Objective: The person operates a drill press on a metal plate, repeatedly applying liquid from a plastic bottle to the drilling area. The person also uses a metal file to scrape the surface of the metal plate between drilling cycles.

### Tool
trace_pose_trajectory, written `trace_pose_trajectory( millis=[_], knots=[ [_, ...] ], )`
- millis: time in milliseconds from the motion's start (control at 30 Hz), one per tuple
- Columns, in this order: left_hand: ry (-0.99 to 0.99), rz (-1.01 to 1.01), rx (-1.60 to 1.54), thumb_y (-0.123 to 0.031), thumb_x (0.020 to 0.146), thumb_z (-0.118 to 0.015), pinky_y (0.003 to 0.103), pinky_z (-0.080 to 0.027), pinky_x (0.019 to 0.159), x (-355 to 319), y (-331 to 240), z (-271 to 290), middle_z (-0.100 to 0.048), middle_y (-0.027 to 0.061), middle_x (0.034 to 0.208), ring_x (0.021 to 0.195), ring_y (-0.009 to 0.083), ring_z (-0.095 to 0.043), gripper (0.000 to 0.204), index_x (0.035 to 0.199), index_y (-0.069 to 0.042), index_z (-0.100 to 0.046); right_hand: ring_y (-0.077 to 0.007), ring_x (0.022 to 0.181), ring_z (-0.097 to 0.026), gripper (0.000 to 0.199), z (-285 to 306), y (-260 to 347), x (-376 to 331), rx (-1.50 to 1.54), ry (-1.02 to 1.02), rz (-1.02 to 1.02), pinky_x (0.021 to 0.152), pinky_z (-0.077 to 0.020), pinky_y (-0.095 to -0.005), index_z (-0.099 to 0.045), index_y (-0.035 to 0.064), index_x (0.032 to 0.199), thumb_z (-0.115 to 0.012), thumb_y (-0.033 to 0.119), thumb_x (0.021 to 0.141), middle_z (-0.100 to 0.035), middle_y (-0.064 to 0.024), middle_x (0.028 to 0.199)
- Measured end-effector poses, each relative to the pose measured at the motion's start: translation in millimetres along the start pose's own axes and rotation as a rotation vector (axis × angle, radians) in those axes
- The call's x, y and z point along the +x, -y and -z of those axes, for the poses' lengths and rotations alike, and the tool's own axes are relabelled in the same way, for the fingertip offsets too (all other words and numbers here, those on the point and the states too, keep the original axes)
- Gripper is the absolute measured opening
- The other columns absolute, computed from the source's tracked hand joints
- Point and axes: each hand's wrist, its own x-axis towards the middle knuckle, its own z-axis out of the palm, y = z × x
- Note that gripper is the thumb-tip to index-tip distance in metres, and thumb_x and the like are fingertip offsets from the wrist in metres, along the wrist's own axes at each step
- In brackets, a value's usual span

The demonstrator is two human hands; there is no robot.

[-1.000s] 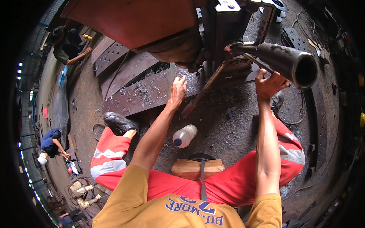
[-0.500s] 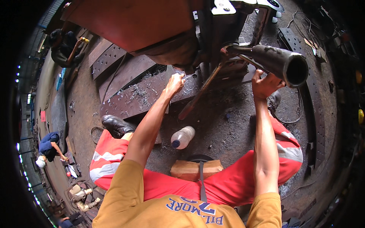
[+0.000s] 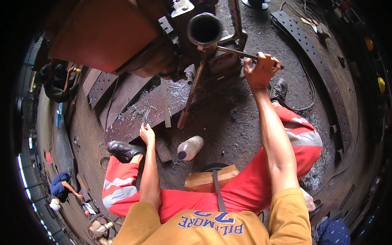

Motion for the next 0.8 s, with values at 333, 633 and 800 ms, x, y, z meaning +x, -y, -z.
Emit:
trace_pose_trajectory(
  millis=[333,633,800],
  knots=[
    [1.014,-0.605,0.282,-0.029,0.08,-0.064,0.043,-0.057,0.088,-96.3,-119.9,19.1,-0.075,0.0137,0.104,0.098,0.0349,-0.073,0.028,0.101,-0.019,-0.079,-0.0284,0.101,-0.052,0.042,2.5,-0.2,-2.3,0.016,0.04,-0.017,0.098,-0.0321,-0.0518,-0.054,0.0105,0.112,-0.07,0.022,0.074,-0.054,-0.0075,0.101],
    [0.682,-0.226,-1.007,-0.027,0.099,-0.062,0.027,-0.047,0.059,-163.3,-352.3,-21.9,-0.065,0.004,0.07,0.066,0.008,-0.061,0.03,0.09,0.001,-0.068,-0.0272,0.097,-0.054,0.039,4.8,-6.1,-4.1,-0.008,0.037,0.009,0.098,-0.0336,-0.0507,-0.054,0.0103,0.108,-0.069,0.019,0.073,-0.055,-0.0076,0.098],
    [0.375,-0.041,-0.872,-0.035,0.093,-0.071,0.045,-0.052,0.078,-122.4,-417.2,-64.1,-0.073,0.0227,0.091,0.082,0.0376,-0.07,0.041,0.099,0.005,-0.072,-0.0287,0.098,-0.054,0.038,1.5,-21.3,-6.9,-0.037,0.049,-0.021,0.1,-0.033,-0.0528,-0.054,0.0102,0.107,-0.067,0.022,0.073,-0.055,-0.0085,0.098]
  ],
)
